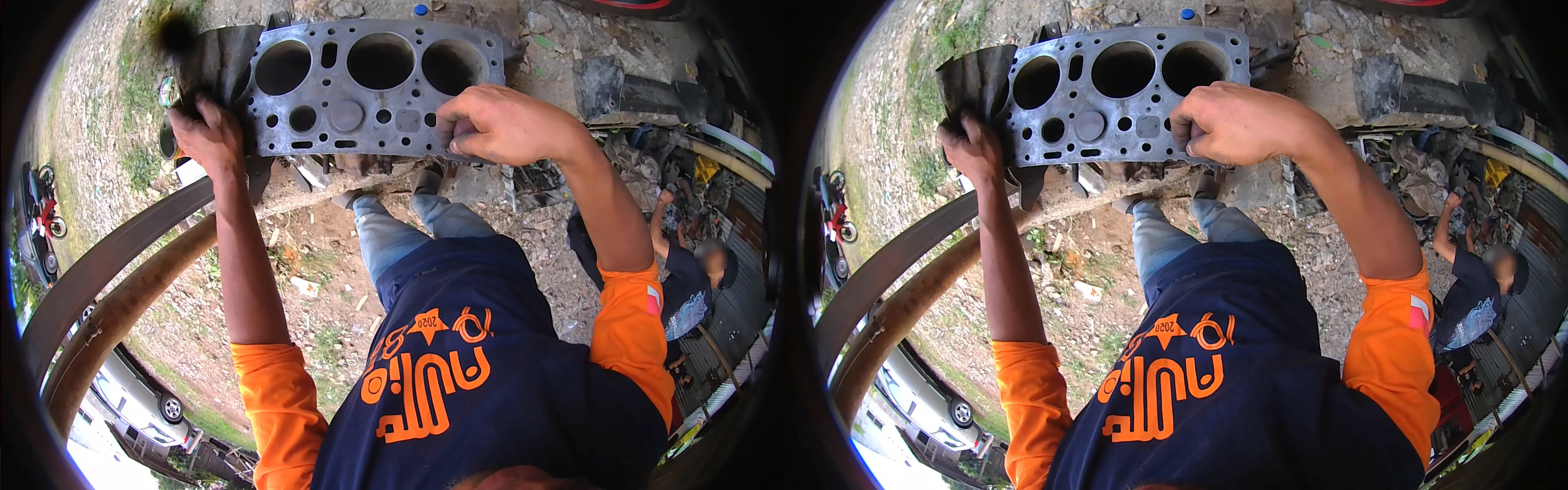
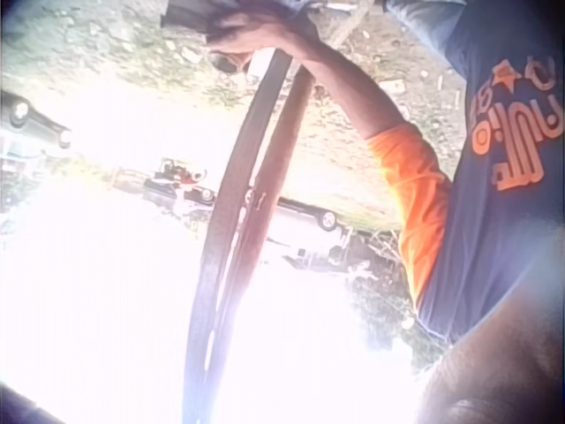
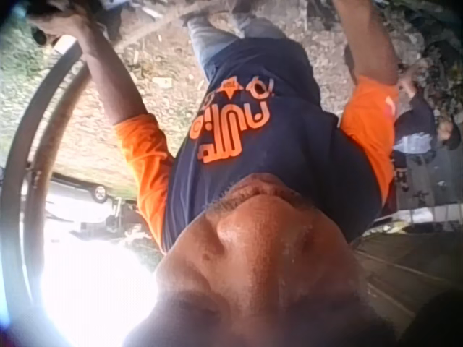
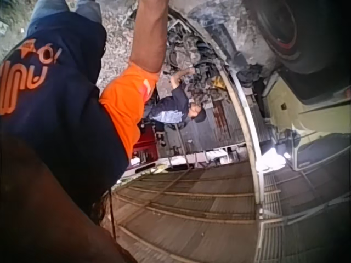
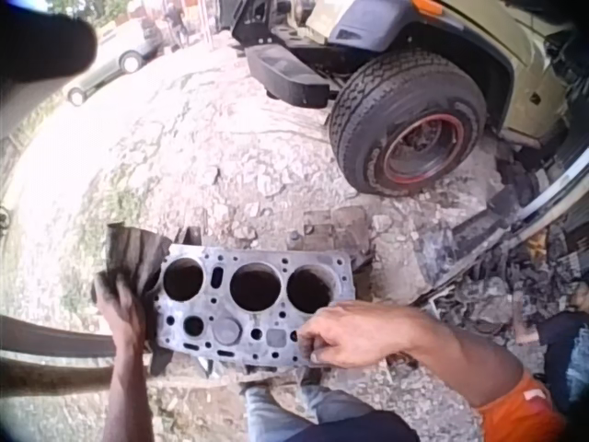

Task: The person is sanding the top surface of a metal engine block with pieces of sandpaper, moving their hands across the flat surface to clean it.

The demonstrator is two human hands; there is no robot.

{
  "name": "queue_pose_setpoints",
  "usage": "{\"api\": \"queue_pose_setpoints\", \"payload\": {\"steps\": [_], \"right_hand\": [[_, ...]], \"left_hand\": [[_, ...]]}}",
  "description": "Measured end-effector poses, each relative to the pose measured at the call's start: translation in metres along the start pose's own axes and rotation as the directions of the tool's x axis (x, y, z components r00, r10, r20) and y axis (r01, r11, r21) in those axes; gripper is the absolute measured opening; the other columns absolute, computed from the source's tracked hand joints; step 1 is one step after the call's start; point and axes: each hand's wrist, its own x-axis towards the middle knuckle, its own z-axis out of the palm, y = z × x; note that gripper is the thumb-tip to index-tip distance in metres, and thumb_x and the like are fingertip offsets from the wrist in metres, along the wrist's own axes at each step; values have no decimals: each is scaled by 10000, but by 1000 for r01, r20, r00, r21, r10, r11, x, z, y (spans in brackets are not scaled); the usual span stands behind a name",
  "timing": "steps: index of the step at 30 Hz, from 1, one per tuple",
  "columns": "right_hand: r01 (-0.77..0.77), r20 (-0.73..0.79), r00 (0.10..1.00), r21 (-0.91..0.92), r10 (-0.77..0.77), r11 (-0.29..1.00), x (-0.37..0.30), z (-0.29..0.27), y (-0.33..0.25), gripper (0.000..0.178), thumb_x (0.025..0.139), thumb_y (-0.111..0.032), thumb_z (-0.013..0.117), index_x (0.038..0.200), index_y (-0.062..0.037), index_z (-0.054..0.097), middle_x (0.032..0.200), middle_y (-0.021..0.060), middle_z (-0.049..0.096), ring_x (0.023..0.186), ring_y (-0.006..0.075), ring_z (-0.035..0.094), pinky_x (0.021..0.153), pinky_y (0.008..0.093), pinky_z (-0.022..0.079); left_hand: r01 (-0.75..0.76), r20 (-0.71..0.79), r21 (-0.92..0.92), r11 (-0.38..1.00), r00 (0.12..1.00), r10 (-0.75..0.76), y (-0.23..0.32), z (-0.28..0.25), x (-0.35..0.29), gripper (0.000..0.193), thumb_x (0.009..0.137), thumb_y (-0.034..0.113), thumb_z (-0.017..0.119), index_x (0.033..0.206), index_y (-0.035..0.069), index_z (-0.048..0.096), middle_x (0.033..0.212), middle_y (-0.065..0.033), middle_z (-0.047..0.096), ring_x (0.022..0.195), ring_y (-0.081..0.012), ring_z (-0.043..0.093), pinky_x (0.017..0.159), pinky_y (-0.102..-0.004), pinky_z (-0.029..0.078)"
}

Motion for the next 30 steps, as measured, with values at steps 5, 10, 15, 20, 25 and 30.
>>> {"api": "queue_pose_setpoints", "payload": {"steps": [5,10,15,20,25,30], "right_hand": [[-16,-27,999,66,17,998,-2,-2,-3,212,895,-85,716,1079,18,734,913,185,749,875,296,737,822,419,558],[-26,-76,997,-23,24,999,-10,4,5,205,896,-84,722,1069,27,723,920,186,749,861,294,734,821,408,567],[50,-112,993,46,-45,998,-3,8,4,204,884,-77,698,1053,23,750,906,201,765,912,341,763,826,451,567],[-49,-101,994,-63,42,997,-14,3,-2,201,883,-76,694,1045,27,752,911,215,761,915,352,764,846,456,572],[15,-199,980,24,-10,1000,-12,8,-3,201,879,-74,695,1048,12,762,915,213,761,921,360,760,846,463,574],[-73,-148,987,-78,61,994,-22,5,-3,212,880,-80,701,1063,13,757,937,216,764,954,352,761,861,462,576]], "left_hand": [[-1,-9,-27,1000,1000,1,-3,0,0,383,997,302,629,1128,-57,637,1090,-323,703,1023,-506,659,936,-552,486],[-36,-34,-12,999,999,36,-5,2,1,417,988,340,632,1119,-55,656,1085,-323,722,999,-482,689,929,-533,512],[-9,-10,-22,1000,1000,9,-3,1,1,393,989,287,633,1133,-79,624,1082,-338,693,1016,-516,651,934,-557,482],[-13,-7,-35,999,1000,13,3,-1,0,384,989,281,635,1112,-83,627,1068,-333,696,1004,-509,658,922,-553,489],[-22,-31,-19,1000,999,21,-3,0,0,365,996,271,630,1108,-77,630,1070,-330,698,1001,-511,656,921,-552,489],[-35,-26,-34,999,999,34,0,0,0,427,987,332,634,1102,-79,635,1075,-338,702,989,-507,666,919,-547,501]]}}
